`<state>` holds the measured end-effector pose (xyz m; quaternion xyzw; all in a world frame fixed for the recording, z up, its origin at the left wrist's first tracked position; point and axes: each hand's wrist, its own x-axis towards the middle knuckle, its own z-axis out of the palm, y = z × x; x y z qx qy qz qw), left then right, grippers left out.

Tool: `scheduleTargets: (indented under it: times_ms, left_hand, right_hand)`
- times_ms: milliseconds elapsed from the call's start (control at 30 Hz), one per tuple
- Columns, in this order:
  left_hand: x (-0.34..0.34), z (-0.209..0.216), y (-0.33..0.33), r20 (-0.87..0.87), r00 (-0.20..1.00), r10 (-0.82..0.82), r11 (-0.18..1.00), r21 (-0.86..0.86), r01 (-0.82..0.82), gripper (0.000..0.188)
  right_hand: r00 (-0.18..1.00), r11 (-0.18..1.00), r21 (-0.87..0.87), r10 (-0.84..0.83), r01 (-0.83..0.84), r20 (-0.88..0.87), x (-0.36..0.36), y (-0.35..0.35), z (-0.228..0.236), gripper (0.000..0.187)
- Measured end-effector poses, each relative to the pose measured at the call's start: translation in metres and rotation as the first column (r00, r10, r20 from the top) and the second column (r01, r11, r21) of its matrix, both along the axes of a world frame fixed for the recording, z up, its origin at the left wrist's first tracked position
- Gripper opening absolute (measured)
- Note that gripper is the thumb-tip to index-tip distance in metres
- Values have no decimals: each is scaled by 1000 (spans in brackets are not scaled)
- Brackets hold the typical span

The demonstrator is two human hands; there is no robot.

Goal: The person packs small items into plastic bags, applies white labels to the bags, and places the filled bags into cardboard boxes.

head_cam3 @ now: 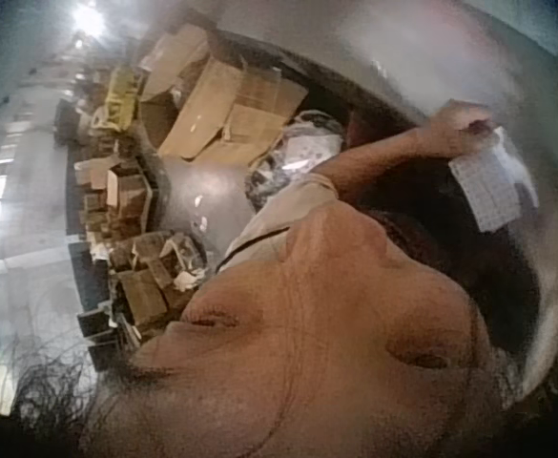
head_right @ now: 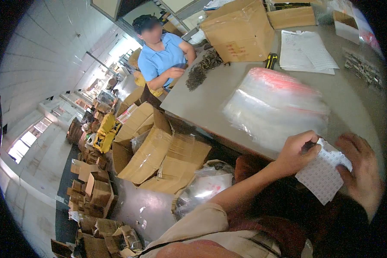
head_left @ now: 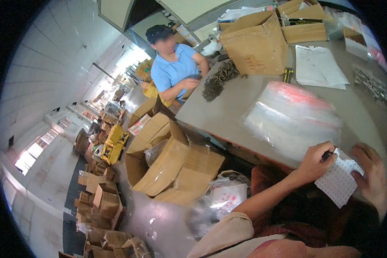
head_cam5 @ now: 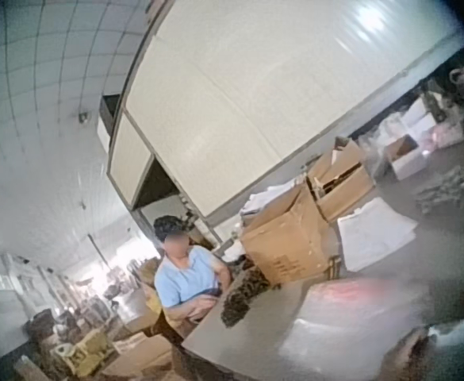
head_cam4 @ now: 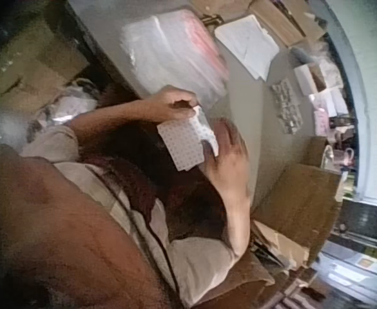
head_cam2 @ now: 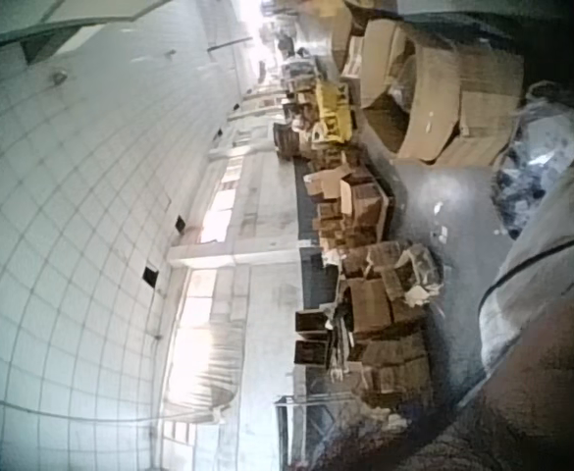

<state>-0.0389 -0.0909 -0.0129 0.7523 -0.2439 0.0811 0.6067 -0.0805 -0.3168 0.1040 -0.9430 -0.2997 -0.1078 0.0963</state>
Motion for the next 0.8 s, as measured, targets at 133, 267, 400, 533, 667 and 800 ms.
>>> scheduleTargets:
  times_ms: [133, 267, 400, 533, 667, 800]
  left_hand:
    - [-1, 1, 1, 54, 998, 43, 999, 27, -45, 19]
    - [2, -7, -3, 208, 973, 102, 992, 55, -116, 20]
    - [3, -11, -1, 172, 982, 79, 991, 92, -96, 18]
    - [1, -11, 0, 145, 986, 87, 994, 57, -96, 17]
    - [3, -13, -1, 121, 992, 42, 995, 82, -53, 16]
    - [2, -13, -3, 113, 992, 50, 997, 53, -56, 17]
  right_hand:
    - [974, 911, 410, 53, 42, -219, 44, 27, -43, 28]
    - [938, 899, 436, 106, 52, -331, 53, 35, -52, 22]
    - [941, 909, 407, 50, 96, -336, 58, 44, -46, 20]
    - [963, 930, 360, 22, 78, -268, 54, 52, -39, 21]
    - [965, 943, 317, -18, 103, -261, 52, 53, -40, 22]
    - [988, 972, 232, -10, 46, -155, 51, 52, -43, 21]
